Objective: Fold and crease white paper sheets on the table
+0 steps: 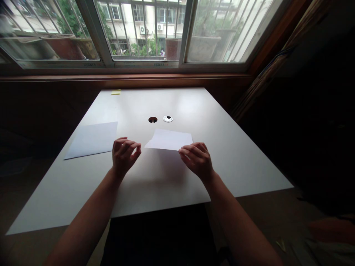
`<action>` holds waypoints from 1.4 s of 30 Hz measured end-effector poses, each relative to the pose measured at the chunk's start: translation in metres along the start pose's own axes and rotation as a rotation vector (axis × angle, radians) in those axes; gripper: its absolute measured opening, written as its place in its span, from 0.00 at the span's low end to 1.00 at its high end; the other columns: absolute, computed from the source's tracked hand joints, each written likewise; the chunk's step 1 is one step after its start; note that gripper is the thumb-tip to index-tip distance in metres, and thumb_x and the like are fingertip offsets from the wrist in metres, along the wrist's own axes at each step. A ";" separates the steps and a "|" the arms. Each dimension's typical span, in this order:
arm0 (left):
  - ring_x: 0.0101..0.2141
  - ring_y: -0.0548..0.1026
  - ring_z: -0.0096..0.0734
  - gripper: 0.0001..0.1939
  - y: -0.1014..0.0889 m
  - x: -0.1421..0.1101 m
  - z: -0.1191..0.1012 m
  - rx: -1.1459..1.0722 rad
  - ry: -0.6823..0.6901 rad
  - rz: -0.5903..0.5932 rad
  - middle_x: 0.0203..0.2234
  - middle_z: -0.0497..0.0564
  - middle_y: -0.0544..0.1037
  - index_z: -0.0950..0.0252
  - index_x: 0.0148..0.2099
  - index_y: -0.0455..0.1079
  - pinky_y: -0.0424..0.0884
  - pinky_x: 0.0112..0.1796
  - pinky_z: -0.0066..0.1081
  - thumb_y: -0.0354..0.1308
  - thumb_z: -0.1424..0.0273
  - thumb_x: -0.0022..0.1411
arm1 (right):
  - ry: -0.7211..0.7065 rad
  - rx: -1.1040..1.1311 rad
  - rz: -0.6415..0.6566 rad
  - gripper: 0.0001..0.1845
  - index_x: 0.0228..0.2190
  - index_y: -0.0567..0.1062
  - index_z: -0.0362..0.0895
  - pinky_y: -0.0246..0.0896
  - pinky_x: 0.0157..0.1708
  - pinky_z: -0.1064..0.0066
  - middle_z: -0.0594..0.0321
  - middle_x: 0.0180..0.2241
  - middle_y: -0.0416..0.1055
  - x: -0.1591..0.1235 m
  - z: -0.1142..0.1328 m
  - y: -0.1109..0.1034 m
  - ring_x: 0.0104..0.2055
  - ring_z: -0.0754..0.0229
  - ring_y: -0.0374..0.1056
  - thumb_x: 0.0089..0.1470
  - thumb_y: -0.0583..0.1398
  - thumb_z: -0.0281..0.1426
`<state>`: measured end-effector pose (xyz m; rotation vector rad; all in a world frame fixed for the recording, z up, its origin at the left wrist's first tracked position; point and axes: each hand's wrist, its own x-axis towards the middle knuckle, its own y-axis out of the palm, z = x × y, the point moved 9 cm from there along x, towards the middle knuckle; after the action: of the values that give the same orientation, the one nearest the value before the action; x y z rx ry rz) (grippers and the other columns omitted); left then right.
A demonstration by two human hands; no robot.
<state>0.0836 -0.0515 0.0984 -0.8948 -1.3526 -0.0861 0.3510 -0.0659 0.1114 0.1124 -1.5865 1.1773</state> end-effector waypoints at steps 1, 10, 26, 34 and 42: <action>0.41 0.71 0.39 0.08 -0.003 -0.001 0.009 0.016 -0.041 -0.026 0.34 0.50 0.77 0.58 0.42 0.73 0.71 0.50 0.47 0.61 0.75 0.61 | 0.016 -0.003 -0.011 0.13 0.41 0.77 0.52 0.63 0.42 0.59 0.64 0.38 0.79 -0.003 -0.004 -0.002 0.38 0.56 0.71 0.54 0.66 0.25; 0.42 0.71 0.39 0.12 0.010 -0.006 -0.011 -0.132 0.032 0.080 0.37 0.50 0.78 0.55 0.48 0.73 0.70 0.49 0.45 0.64 0.70 0.62 | -0.028 0.046 0.080 0.12 0.41 0.77 0.51 0.62 0.42 0.61 0.65 0.38 0.79 -0.005 0.014 0.030 0.39 0.57 0.69 0.55 0.66 0.25; 0.42 0.71 0.38 0.10 0.027 -0.007 -0.024 -0.092 0.148 0.228 0.36 0.48 0.79 0.56 0.46 0.73 0.70 0.46 0.40 0.62 0.73 0.63 | -0.002 0.095 0.076 0.12 0.41 0.77 0.52 0.62 0.42 0.60 0.64 0.38 0.79 -0.007 0.013 0.045 0.38 0.57 0.69 0.56 0.64 0.26; 0.40 0.71 0.38 0.05 0.011 -0.009 0.029 -0.093 -0.155 0.081 0.35 0.51 0.77 0.59 0.43 0.75 0.71 0.44 0.39 0.60 0.72 0.65 | 0.076 0.099 0.002 0.11 0.39 0.77 0.51 0.66 0.41 0.58 0.62 0.36 0.77 -0.015 -0.010 0.021 0.37 0.56 0.70 0.55 0.64 0.25; 0.47 0.71 0.38 0.13 0.039 -0.016 0.026 -0.301 -0.181 0.314 0.47 0.54 0.76 0.60 0.54 0.71 0.70 0.50 0.41 0.54 0.66 0.70 | -0.106 0.101 0.224 0.10 0.42 0.78 0.53 0.61 0.40 0.63 0.65 0.39 0.78 -0.014 0.023 0.053 0.39 0.59 0.68 0.58 0.64 0.27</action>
<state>0.0795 -0.0165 0.0635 -1.3871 -1.3699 0.0367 0.3079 -0.0628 0.0698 0.0644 -1.6643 1.4468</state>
